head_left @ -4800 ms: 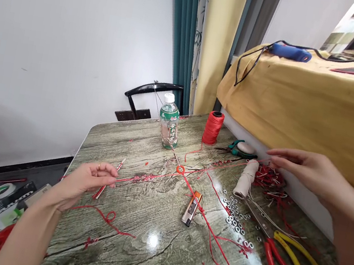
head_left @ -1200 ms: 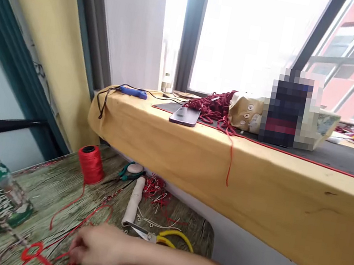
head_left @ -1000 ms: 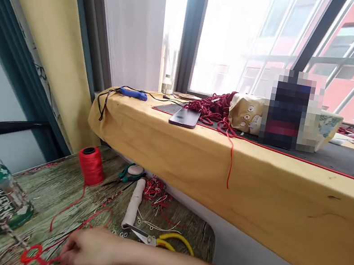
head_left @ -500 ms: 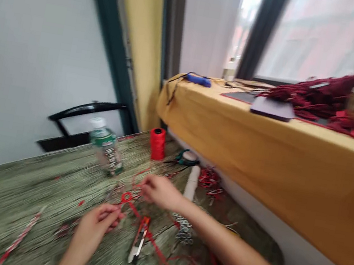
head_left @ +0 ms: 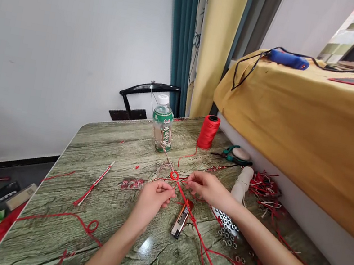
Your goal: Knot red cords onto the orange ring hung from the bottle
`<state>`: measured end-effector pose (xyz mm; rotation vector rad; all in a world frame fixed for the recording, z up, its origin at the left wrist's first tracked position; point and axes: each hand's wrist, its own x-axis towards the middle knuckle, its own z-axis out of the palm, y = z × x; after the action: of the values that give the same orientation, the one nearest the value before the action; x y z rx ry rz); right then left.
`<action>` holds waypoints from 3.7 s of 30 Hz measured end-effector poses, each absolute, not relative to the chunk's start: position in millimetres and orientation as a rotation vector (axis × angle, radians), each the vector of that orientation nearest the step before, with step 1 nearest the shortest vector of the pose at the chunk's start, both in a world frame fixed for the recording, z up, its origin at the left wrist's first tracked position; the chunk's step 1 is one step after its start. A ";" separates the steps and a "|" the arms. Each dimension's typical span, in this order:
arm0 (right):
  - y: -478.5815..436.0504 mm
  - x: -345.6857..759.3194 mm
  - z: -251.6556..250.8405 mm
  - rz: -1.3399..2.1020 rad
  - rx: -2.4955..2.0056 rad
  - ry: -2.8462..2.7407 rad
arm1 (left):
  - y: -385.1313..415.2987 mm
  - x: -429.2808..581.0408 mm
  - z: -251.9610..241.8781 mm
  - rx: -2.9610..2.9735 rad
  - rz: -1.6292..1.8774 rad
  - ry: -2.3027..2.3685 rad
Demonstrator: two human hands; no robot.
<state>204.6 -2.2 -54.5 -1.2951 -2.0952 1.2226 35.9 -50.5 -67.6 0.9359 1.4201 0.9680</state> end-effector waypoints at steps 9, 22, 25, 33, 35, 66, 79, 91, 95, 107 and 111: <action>-8.7 199.7 -70.5 1.009 -1.470 -2.195 | -53.0 46.9 -80.1 0.848 1.032 1.421; -14.1 196.4 -69.5 1.758 -1.344 -1.656 | -52.9 53.5 -78.5 0.831 1.074 1.436; -14.5 196.6 -69.8 1.769 -1.338 -1.643 | -51.9 54.6 -80.6 0.862 1.069 1.404; -14.2 196.6 -73.4 1.719 -1.324 -1.700 | -51.0 54.9 -79.7 0.811 1.062 1.398; -14.2 197.6 -73.1 1.701 -1.327 -1.713 | -51.4 55.0 -78.4 0.780 1.067 1.390; -14.2 200.4 -73.2 1.696 -0.951 -1.617 | -51.4 53.6 -79.6 0.755 1.168 1.271; -9.2 201.9 -74.0 1.737 -1.030 -1.668 | -48.9 52.3 -75.9 0.800 1.137 1.263; -8.6 206.3 -57.3 1.596 -1.025 -1.476 | -49.7 37.3 -58.2 0.837 1.125 1.368; -12.0 205.3 -52.9 1.646 -0.964 -1.376 | -50.0 38.5 -54.9 0.843 1.152 1.333; -16.5 203.1 -55.3 1.844 -0.867 -1.557 | -53.9 50.4 -61.6 1.374 1.193 1.414; -12.5 207.8 -53.8 1.875 -0.855 -1.536 | -57.6 50.8 -56.5 1.313 1.131 1.330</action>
<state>207.8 -12.5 -53.8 -0.8546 -1.5364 1.8749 50.8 -57.6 -56.5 1.3127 1.3302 1.1309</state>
